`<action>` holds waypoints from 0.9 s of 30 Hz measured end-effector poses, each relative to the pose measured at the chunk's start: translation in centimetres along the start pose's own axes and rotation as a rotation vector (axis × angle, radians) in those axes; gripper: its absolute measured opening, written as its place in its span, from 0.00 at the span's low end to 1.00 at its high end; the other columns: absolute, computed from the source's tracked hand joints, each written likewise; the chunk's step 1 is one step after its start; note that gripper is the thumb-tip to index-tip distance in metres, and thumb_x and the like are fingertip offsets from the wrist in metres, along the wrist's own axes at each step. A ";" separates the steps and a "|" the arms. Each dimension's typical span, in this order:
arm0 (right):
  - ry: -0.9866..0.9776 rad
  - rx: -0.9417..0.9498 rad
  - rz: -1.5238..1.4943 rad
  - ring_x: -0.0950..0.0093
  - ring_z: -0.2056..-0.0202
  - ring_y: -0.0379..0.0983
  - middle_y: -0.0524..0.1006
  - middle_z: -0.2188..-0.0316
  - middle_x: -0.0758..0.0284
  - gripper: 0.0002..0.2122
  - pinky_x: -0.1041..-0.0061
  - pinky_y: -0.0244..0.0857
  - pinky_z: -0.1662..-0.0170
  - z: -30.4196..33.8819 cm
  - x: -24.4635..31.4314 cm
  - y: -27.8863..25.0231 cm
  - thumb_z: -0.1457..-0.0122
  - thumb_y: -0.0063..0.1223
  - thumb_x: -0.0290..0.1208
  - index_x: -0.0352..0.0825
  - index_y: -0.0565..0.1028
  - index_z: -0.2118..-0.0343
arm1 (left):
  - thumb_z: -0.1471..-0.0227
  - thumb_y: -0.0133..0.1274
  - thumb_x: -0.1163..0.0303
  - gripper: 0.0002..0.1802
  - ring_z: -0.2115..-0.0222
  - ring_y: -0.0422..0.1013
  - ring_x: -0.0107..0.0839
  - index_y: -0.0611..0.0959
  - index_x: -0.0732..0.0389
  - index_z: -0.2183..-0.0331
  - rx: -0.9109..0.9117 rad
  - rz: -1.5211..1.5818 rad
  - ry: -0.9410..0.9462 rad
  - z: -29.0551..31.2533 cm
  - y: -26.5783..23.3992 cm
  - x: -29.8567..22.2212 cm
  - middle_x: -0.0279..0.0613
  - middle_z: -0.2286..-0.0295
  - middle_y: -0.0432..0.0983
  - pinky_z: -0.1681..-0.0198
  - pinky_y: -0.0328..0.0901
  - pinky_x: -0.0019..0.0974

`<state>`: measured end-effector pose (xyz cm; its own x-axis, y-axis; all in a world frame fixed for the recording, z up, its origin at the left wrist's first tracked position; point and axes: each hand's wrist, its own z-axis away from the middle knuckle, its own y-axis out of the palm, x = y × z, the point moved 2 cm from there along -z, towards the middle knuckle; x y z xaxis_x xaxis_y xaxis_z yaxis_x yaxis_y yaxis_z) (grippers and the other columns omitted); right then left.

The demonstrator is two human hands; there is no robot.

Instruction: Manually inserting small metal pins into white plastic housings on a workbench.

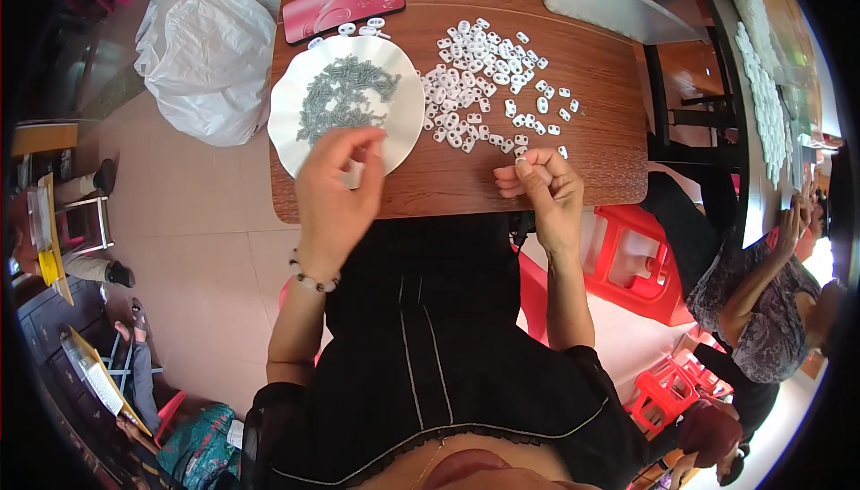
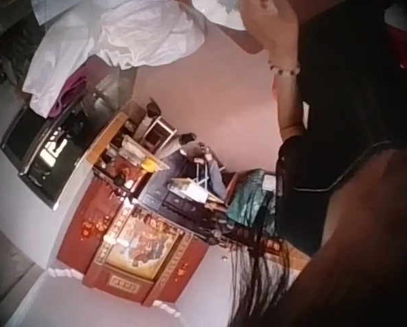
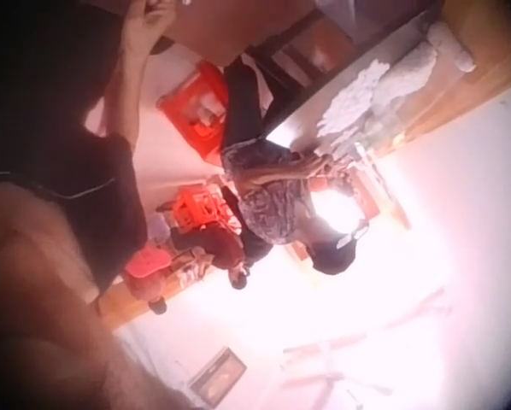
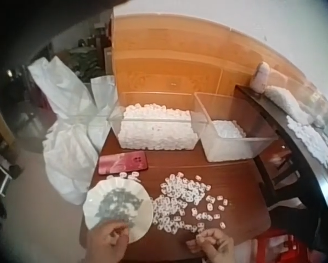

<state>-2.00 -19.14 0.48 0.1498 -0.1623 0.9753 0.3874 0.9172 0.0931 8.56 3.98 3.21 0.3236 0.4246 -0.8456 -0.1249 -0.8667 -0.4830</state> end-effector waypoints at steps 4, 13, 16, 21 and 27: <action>0.012 0.003 -0.003 0.76 0.72 0.76 0.80 0.71 0.58 0.05 0.77 0.72 0.66 -0.2 -0.1 0.0 0.37 0.46 0.26 0.29 0.71 0.65 | 0.50 0.55 0.75 0.06 0.73 0.72 0.34 0.82 0.63 0.66 0.054 -0.096 -0.077 -1.8 -1.6 0.9 0.43 0.70 0.76 0.68 0.66 0.32; 0.014 -0.024 0.017 0.79 0.72 0.75 0.80 0.72 0.61 0.05 0.80 0.69 0.67 0.4 -0.1 0.1 0.37 0.47 0.27 0.31 0.72 0.64 | 0.52 0.56 0.73 0.09 0.68 0.70 0.43 0.81 0.65 0.66 0.175 -0.394 0.089 -3.7 -0.5 2.9 0.46 0.70 0.74 0.63 0.65 0.42; 0.046 -0.037 0.012 0.80 0.72 0.74 0.80 0.72 0.62 0.05 0.81 0.68 0.67 0.5 -0.4 0.0 0.37 0.47 0.28 0.31 0.72 0.64 | 0.53 0.56 0.73 0.10 0.69 0.70 0.45 0.80 0.66 0.66 0.195 -0.405 0.047 -4.1 -0.6 3.4 0.47 0.70 0.73 0.64 0.65 0.43; 0.065 0.004 -0.008 0.83 0.74 0.72 0.79 0.72 0.65 0.06 0.83 0.65 0.68 0.5 -0.7 0.9 0.37 0.49 0.29 0.31 0.73 0.64 | 0.53 0.57 0.72 0.08 0.72 0.71 0.41 0.81 0.66 0.69 0.223 -0.366 -0.036 -4.7 -0.4 4.3 0.47 0.73 0.73 0.68 0.65 0.41; 0.074 0.029 -0.023 0.84 0.74 0.72 0.79 0.72 0.65 0.06 0.84 0.65 0.68 0.5 -1.0 1.6 0.37 0.49 0.29 0.32 0.73 0.64 | 0.51 0.57 0.72 0.07 0.78 0.70 0.36 0.81 0.67 0.72 0.197 -0.241 -0.078 -5.0 -0.3 4.1 0.46 0.76 0.73 0.73 0.64 0.37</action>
<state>-2.01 -17.36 -0.20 0.2086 -0.2086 0.9555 0.3649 0.9231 0.1218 14.61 4.70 1.04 0.2940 0.6368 -0.7128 -0.2352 -0.6746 -0.6997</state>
